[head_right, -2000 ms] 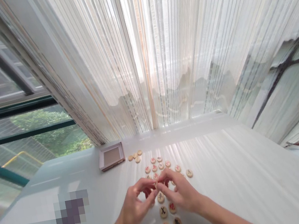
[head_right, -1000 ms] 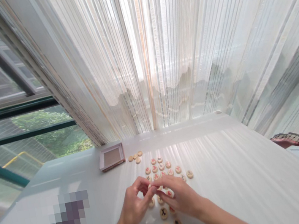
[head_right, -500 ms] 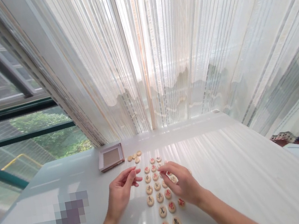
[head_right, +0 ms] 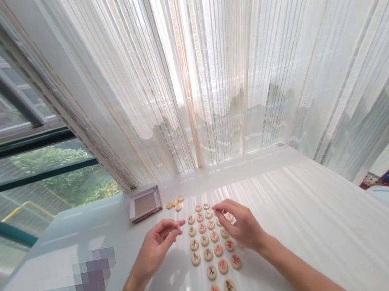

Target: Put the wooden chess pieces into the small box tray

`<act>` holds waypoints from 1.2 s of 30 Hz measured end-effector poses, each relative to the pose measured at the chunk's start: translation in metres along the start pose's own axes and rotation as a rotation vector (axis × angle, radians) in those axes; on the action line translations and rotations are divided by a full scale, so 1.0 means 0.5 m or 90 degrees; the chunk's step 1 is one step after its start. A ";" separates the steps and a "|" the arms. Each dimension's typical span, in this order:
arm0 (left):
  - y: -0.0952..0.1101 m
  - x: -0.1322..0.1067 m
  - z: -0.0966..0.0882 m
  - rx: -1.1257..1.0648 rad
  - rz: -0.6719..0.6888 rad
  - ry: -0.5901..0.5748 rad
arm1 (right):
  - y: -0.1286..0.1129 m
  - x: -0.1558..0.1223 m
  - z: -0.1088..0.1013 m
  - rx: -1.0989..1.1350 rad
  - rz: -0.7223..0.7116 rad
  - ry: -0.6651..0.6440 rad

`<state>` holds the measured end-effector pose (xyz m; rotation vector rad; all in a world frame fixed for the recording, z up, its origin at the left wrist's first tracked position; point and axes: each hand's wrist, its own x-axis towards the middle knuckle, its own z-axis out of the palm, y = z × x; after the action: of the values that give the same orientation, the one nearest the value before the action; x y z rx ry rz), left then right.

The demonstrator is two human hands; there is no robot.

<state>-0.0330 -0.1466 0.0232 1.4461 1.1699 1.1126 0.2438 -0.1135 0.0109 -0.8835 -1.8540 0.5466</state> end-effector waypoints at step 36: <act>-0.040 -0.021 -0.016 0.163 -0.238 -0.320 | 0.156 0.030 -0.016 0.092 0.301 0.162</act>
<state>-0.0449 -0.1539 0.0038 1.5012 1.1731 0.3204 0.2731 -0.0527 -0.0313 -1.2393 -1.3577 0.8058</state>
